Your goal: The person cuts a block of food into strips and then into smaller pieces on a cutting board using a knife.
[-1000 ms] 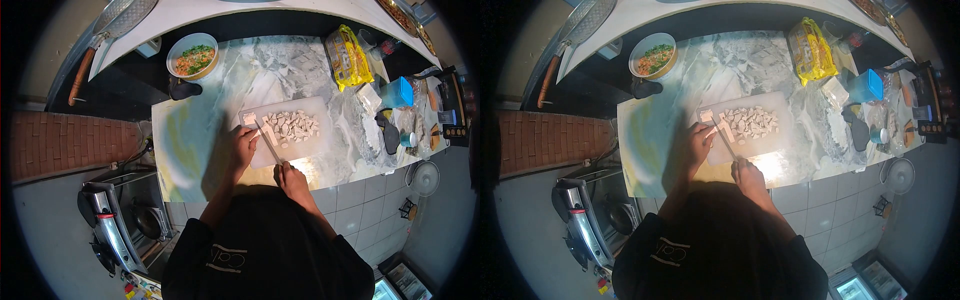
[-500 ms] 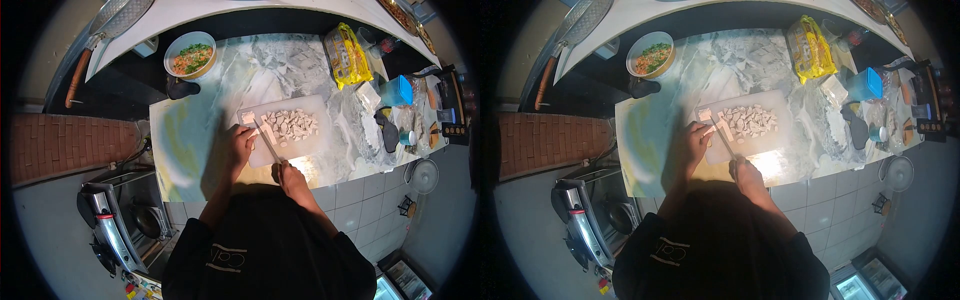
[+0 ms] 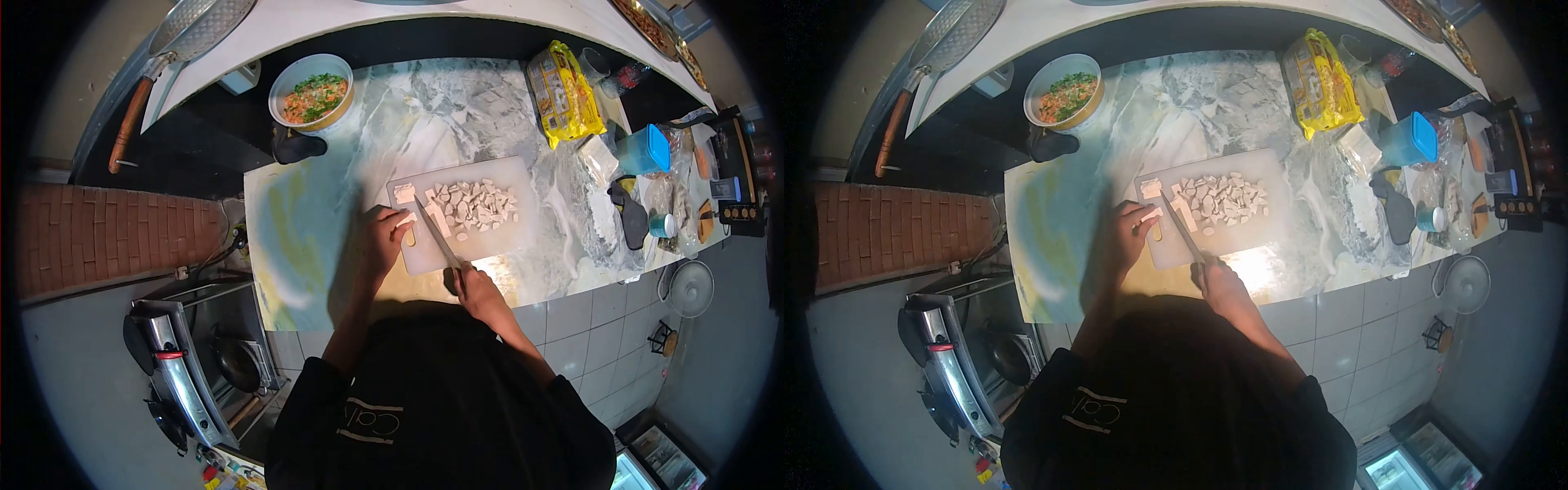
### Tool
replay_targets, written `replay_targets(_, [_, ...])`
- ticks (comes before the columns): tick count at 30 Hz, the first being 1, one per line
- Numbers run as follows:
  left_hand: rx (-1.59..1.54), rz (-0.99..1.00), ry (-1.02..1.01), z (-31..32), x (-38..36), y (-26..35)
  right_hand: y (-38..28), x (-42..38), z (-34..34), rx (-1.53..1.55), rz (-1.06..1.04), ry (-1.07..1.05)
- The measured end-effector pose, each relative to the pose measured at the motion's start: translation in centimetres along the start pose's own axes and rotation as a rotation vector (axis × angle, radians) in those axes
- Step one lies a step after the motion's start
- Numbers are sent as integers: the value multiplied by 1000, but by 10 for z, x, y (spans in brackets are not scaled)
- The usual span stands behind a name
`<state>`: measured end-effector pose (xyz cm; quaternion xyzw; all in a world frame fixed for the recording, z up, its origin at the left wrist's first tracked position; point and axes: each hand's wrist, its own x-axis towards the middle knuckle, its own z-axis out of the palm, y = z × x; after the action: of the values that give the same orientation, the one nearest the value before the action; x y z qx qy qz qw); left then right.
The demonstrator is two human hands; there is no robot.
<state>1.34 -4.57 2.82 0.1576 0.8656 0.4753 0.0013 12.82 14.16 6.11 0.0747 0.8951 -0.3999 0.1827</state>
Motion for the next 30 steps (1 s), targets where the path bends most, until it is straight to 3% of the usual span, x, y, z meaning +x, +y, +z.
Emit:
replay_targets(4, [-137, -16, 33, 6, -1, -19, 7, 1, 6, -46, 29, -55])
replay_targets(11, [-188, -24, 0, 11, 4, -3, 18, 4, 5, 11, -32, 101])
replay_targets(19, [-49, 128, 113, 33, 12, -3, 21, 3, 7, 35, 14, 99])
replay_targets(23, [-53, 91, 127, 37, 9, -5, 18, 1, 9, 36, -30, 124])
replay_targets(25, [24, 177, 129, 35, 11, -5, 17, -1, 10, 71, -67, 160])
replay_targets(30, [46, 155, 97, 31, 8, -1, 12, -3, 6, 46, -3, 48])
